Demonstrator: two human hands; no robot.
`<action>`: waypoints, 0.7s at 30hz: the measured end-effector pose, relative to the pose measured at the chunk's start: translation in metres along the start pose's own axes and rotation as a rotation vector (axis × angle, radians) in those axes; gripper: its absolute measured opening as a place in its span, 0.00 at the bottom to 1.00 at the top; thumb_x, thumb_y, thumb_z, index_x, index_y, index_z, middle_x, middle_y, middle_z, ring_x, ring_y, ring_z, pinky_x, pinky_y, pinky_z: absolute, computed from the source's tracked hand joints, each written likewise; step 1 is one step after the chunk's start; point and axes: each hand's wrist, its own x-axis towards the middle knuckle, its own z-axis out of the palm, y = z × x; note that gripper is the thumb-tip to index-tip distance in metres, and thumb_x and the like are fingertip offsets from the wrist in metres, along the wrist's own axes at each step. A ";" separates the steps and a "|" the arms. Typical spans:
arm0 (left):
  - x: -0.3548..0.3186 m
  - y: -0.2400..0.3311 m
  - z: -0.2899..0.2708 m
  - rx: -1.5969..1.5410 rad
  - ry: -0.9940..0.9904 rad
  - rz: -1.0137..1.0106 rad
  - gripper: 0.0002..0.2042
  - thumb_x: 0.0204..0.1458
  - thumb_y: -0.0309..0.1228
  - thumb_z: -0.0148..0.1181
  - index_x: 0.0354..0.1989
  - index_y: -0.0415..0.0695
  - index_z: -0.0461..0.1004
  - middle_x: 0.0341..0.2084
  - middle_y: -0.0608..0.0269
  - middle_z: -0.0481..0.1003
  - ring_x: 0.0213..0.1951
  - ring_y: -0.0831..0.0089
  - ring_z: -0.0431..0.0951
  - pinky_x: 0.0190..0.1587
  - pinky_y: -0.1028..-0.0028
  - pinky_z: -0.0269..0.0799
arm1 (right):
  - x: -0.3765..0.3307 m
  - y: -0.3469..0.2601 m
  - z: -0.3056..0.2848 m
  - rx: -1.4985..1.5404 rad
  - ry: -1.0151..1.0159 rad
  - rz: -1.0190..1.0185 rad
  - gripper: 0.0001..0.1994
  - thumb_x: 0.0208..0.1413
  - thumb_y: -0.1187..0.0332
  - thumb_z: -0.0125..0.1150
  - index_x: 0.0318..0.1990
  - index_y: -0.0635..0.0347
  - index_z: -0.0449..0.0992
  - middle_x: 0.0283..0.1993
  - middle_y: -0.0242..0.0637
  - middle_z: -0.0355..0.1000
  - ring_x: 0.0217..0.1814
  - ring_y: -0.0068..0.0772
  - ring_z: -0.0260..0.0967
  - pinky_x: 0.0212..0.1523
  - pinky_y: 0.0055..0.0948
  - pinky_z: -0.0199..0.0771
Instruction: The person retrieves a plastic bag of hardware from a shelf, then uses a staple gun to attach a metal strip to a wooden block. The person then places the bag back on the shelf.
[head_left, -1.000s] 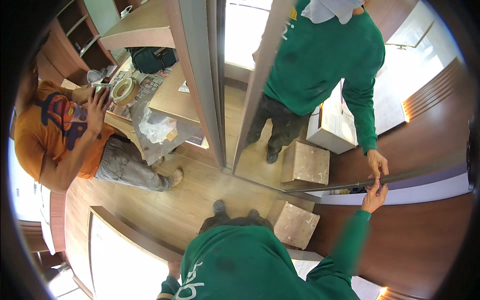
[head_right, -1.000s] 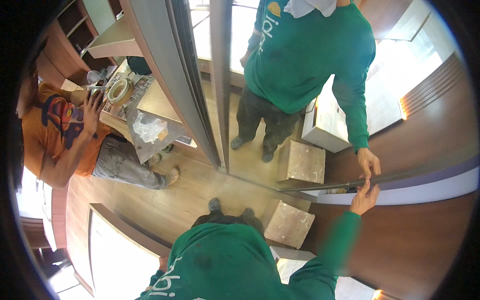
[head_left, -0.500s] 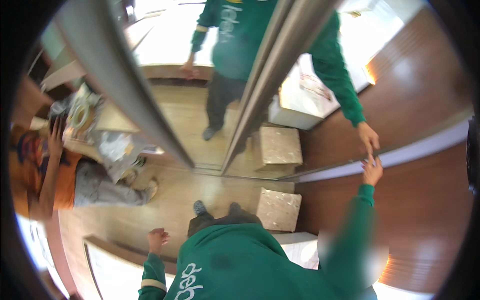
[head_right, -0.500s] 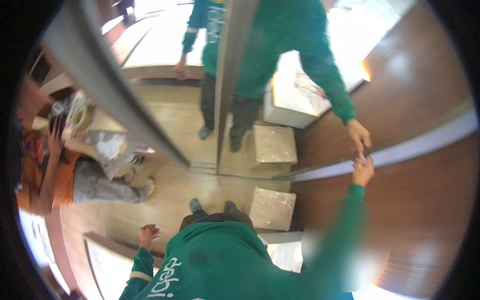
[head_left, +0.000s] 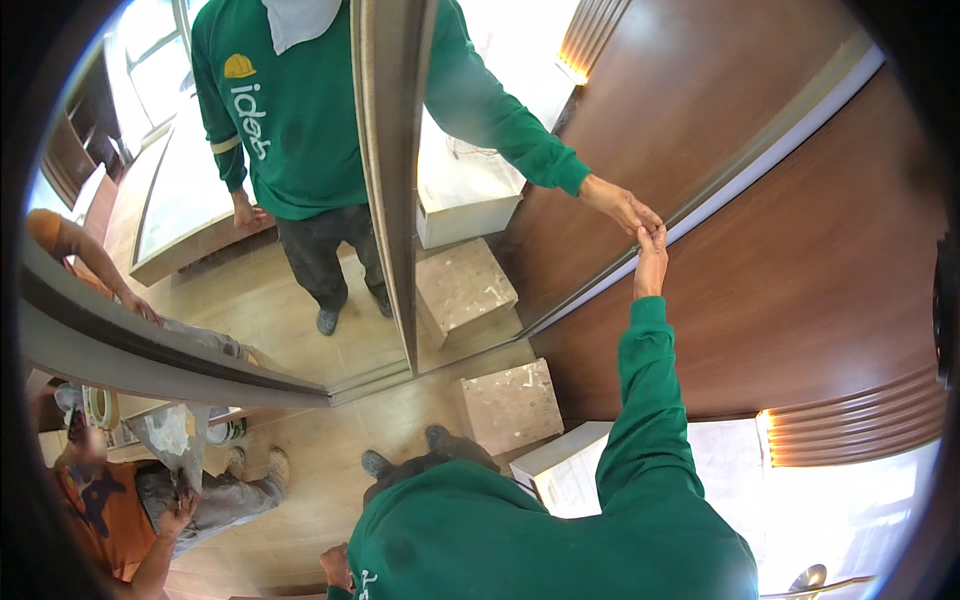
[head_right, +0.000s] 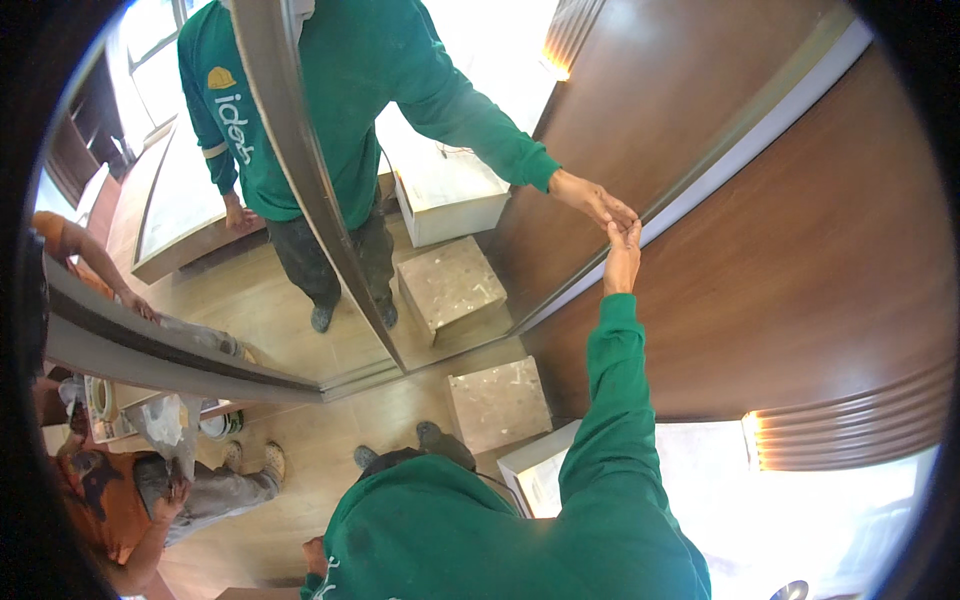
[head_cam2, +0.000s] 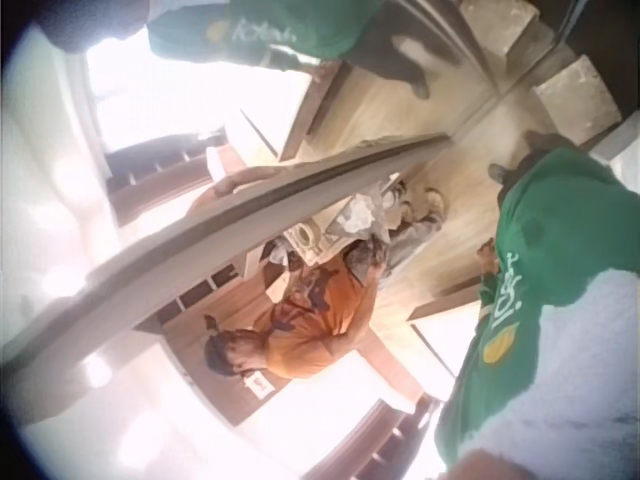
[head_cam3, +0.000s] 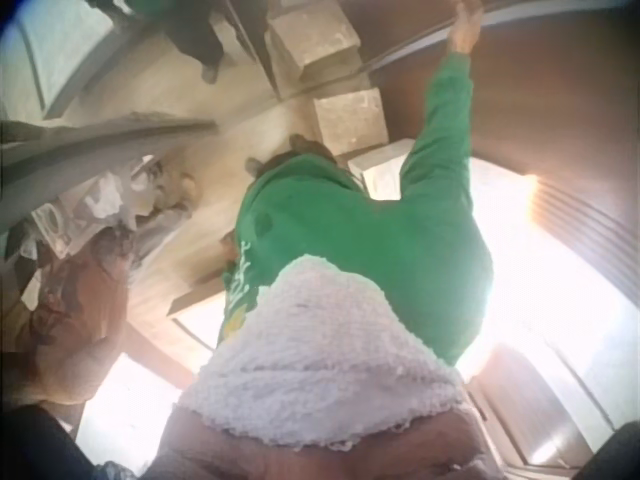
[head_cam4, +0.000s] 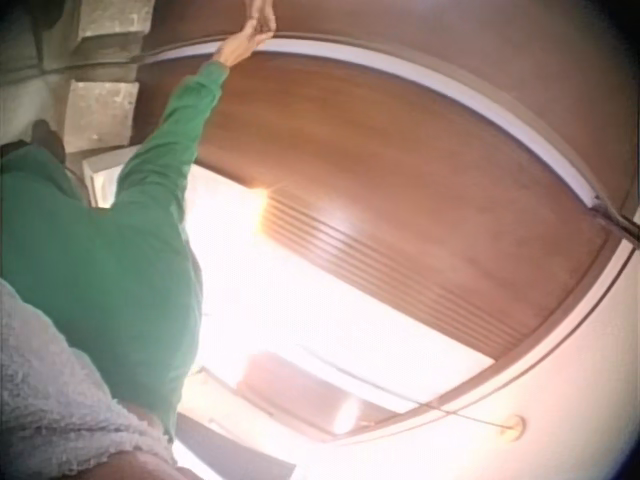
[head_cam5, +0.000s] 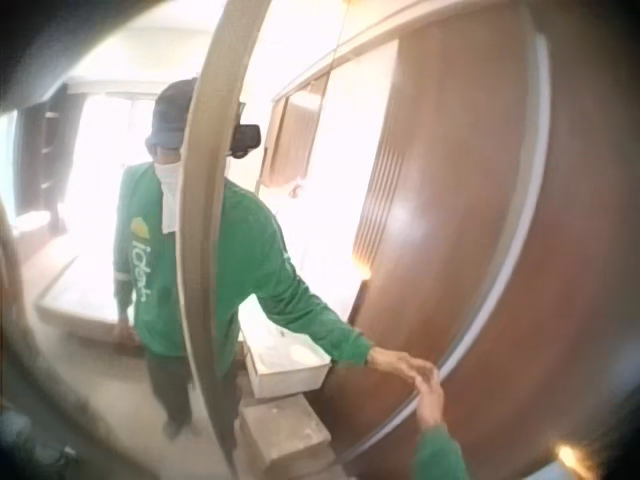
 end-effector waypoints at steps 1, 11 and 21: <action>-0.001 -0.001 0.001 -0.237 0.011 -0.092 0.09 0.57 0.31 0.59 0.29 0.39 0.78 0.23 0.61 0.78 0.18 0.73 0.75 0.16 0.71 0.65 | 0.006 0.002 -0.003 0.057 -0.002 0.015 0.41 0.65 0.58 0.56 0.77 0.71 0.44 0.78 0.55 0.52 0.81 0.45 0.49 0.77 0.36 0.47; 0.025 0.045 -0.028 -0.717 0.063 -0.671 0.13 0.55 0.35 0.61 0.39 0.37 0.78 0.28 0.55 0.80 0.24 0.67 0.79 0.25 0.68 0.74 | 0.083 0.042 -0.033 0.132 0.094 0.160 0.37 0.67 0.54 0.49 0.79 0.56 0.46 0.81 0.36 0.48 0.80 0.35 0.45 0.71 0.36 0.50; 0.015 0.059 -0.021 -0.826 0.128 -0.688 0.13 0.58 0.37 0.61 0.43 0.40 0.79 0.29 0.56 0.81 0.26 0.67 0.82 0.26 0.68 0.78 | 0.085 0.049 -0.046 0.329 0.046 0.091 0.23 0.64 0.57 0.55 0.61 0.62 0.74 0.62 0.35 0.69 0.67 0.35 0.61 0.68 0.40 0.57</action>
